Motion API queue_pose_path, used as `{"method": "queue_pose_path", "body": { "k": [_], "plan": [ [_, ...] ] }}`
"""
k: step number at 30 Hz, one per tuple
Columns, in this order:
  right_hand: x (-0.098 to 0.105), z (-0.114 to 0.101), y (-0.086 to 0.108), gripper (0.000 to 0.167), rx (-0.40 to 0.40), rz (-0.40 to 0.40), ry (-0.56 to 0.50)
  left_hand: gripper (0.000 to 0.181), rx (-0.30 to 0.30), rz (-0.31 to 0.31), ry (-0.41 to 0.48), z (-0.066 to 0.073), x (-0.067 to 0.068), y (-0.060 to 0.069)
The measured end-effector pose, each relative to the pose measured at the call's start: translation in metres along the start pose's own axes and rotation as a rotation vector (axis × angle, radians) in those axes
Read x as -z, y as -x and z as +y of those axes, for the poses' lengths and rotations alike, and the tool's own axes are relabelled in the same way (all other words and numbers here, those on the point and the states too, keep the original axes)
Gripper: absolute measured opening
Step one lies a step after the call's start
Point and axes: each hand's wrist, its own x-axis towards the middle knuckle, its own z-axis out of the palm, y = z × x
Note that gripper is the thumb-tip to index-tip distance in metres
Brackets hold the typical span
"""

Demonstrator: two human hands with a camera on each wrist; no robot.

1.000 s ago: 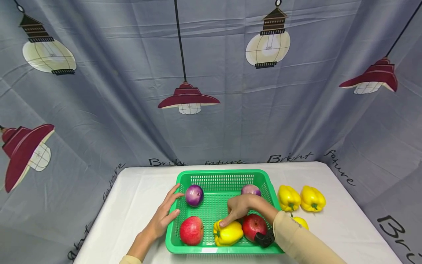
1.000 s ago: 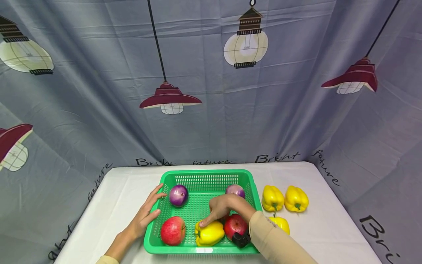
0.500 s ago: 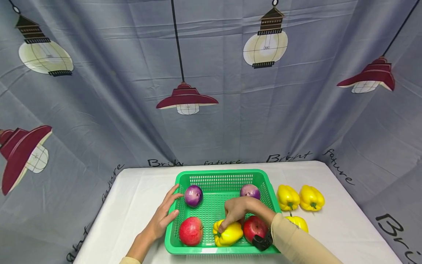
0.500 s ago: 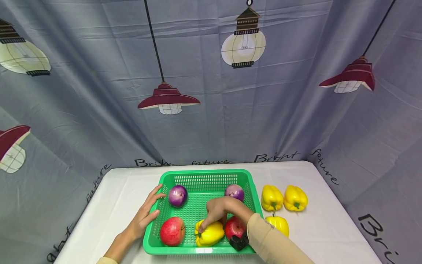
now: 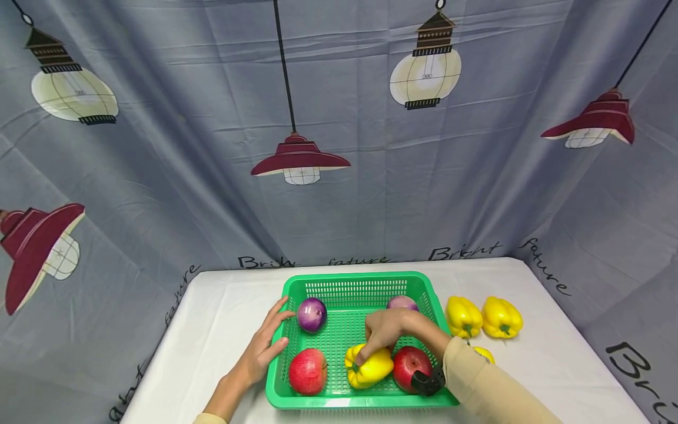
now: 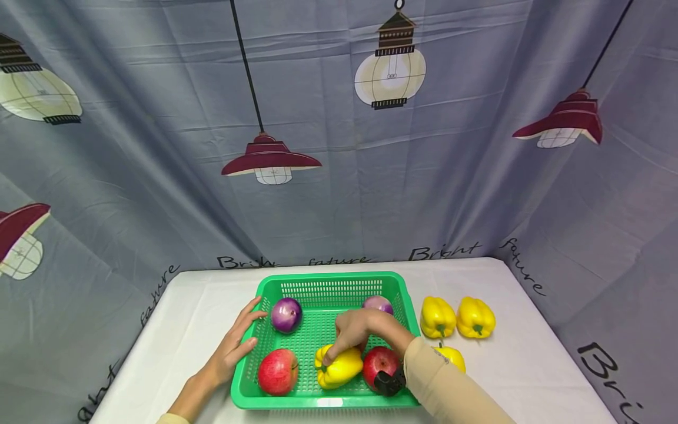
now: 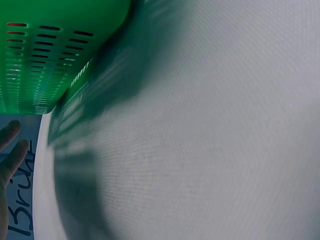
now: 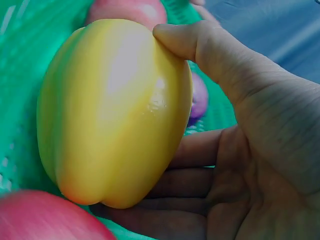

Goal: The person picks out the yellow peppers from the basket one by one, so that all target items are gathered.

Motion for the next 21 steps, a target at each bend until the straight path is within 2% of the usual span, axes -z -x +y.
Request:
{"method": "queue_pose_path", "body": {
  "k": [6,12,21],
  "plan": [
    [0.021,0.007,0.014,0.051,0.019,0.071,0.074,0.048,-0.005,0.009,-0.005,-0.001,-0.001,0.0],
    [0.035,0.014,0.029,0.046,0.119,0.053,-0.114,0.048,0.009,0.005,0.01,0.001,-0.002,0.0],
    [0.055,0.026,0.059,0.041,0.21,0.093,-0.168,0.048,0.018,0.004,0.004,0.001,-0.001,0.0]
  ]
}}
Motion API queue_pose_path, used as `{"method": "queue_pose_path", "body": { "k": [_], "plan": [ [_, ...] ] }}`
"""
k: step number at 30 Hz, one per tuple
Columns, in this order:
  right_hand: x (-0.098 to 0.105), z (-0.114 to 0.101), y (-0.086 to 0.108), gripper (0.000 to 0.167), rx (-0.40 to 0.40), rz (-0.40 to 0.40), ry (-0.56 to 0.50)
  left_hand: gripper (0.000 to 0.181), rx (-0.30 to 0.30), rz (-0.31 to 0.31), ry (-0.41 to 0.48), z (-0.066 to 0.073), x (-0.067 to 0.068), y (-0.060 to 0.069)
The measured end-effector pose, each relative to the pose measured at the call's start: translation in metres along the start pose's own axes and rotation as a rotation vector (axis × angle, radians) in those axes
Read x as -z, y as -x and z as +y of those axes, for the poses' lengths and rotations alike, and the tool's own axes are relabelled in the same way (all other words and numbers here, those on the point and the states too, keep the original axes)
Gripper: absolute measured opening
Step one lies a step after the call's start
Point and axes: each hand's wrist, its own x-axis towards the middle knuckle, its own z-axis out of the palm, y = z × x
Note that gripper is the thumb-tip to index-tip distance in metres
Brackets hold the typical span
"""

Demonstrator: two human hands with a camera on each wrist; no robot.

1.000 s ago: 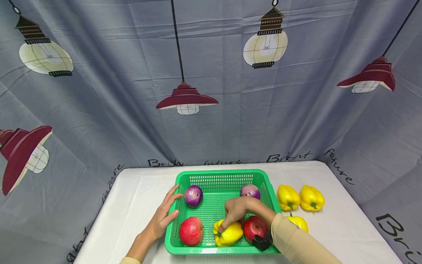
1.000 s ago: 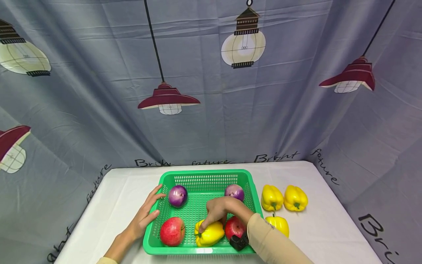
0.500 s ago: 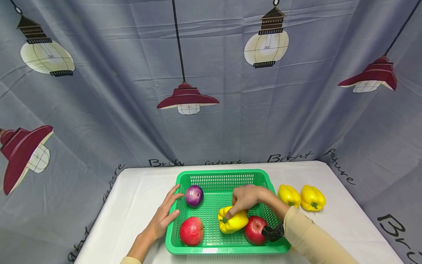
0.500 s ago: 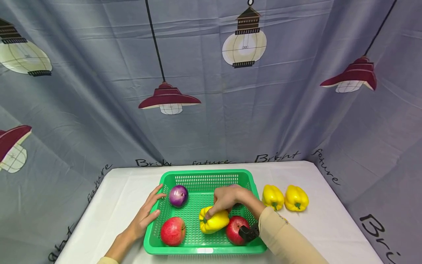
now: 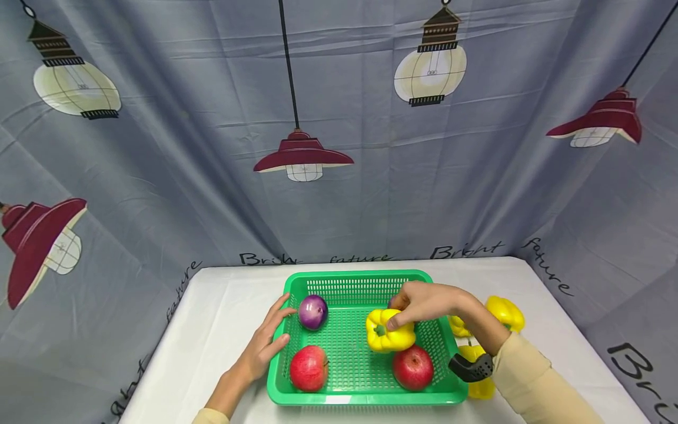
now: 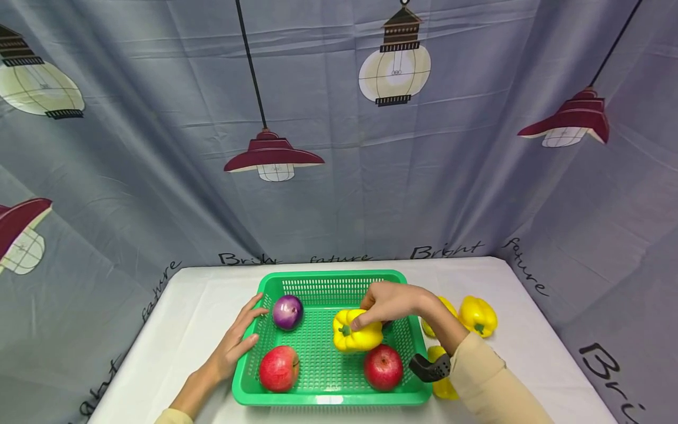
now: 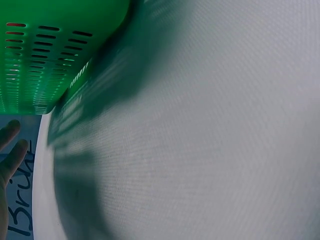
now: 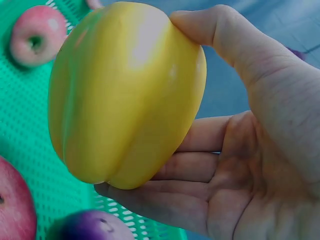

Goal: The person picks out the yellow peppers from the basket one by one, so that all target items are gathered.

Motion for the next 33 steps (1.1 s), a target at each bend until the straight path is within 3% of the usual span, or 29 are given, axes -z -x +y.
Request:
{"method": "queue_pose_path", "body": {
  "k": [4,12,16,19,26,33],
  "plan": [
    [0.004,0.004,0.013,0.043,0.002,0.04,-0.042,0.048,0.0,-0.003,-0.001,0.0,0.0,0.0],
    [-0.002,0.011,0.028,0.028,0.062,0.065,-0.156,0.047,-0.014,0.002,0.002,-0.002,0.0,0.0],
    [-0.004,0.014,0.039,0.024,0.052,0.111,-0.173,0.047,-0.011,0.0,-0.009,-0.003,-0.001,0.0],
    [-0.007,0.016,0.047,0.023,0.012,0.172,-0.179,0.048,-0.012,0.005,-0.011,-0.003,-0.001,0.0],
    [-0.017,0.019,0.068,0.051,-0.128,0.341,-0.205,0.048,-0.016,0.01,-0.007,-0.003,-0.001,0.0],
    [-0.022,0.026,0.092,0.053,-0.235,0.455,-0.206,0.048,-0.018,0.005,-0.005,-0.005,-0.001,0.001]
  ]
}}
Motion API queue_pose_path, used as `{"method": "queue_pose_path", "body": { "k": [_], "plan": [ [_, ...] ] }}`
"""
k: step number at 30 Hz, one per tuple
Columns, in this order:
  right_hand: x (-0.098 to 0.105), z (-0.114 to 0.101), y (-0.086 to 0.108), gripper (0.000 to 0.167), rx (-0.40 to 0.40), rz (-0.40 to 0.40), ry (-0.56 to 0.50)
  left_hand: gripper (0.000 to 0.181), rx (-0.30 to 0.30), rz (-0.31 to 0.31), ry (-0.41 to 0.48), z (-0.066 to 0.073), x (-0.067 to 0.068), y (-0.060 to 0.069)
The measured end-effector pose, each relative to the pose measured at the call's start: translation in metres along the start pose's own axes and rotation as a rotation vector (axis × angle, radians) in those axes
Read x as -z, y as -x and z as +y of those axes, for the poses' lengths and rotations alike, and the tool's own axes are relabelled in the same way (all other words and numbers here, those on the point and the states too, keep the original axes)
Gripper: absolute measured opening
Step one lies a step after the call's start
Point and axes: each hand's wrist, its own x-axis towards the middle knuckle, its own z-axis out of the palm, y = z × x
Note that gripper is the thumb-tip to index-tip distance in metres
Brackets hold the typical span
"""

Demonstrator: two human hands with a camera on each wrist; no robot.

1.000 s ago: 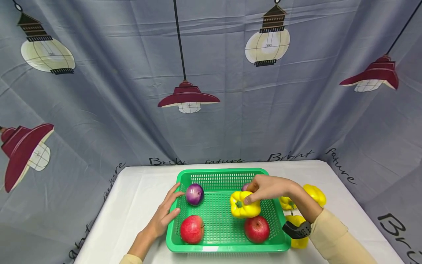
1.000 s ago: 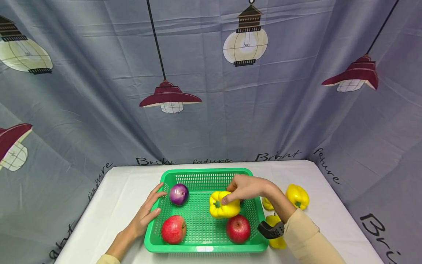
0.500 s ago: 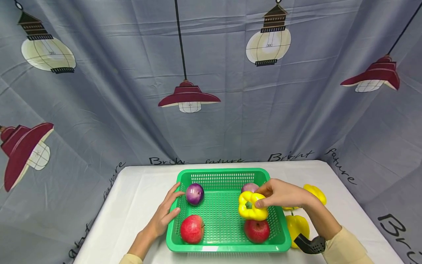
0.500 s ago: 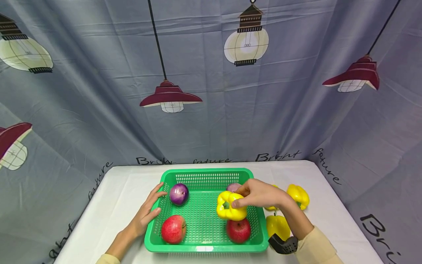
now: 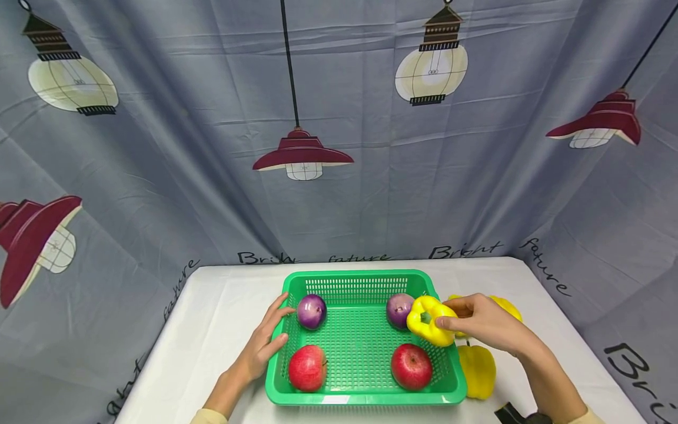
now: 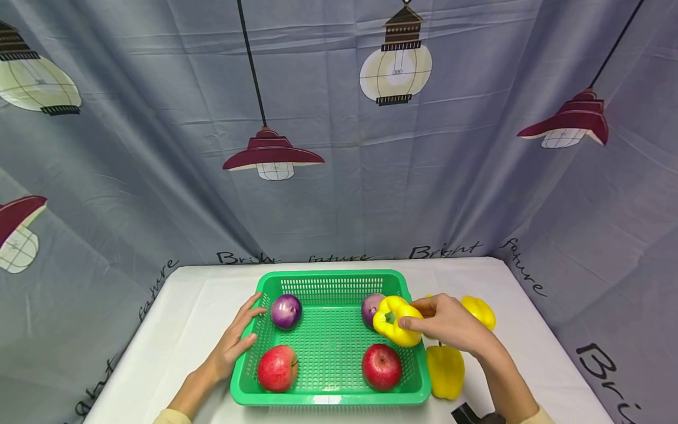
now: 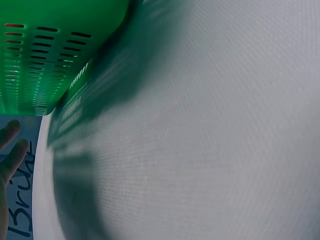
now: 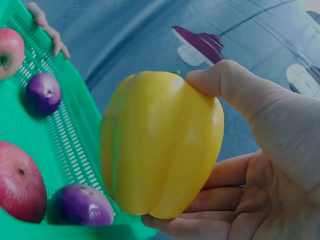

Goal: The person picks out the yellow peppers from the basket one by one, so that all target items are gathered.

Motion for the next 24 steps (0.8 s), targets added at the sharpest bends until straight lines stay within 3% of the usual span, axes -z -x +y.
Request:
{"method": "queue_pose_path", "body": {
  "k": [5,12,20,24],
  "plan": [
    [0.001,0.01,0.008,0.064,-0.025,0.06,0.044,0.048,-0.003,0.001,-0.006,0.0,0.001,0.0],
    [0.008,0.023,0.022,0.073,-0.127,0.147,0.081,0.049,0.006,0.004,0.016,0.002,0.0,-0.001],
    [0.024,0.046,0.029,0.091,-0.261,0.164,0.165,0.049,0.009,0.009,0.013,0.002,0.0,0.0],
    [0.029,0.058,0.032,0.094,-0.288,0.166,0.199,0.049,0.01,0.008,0.014,0.002,-0.001,0.0]
  ]
}}
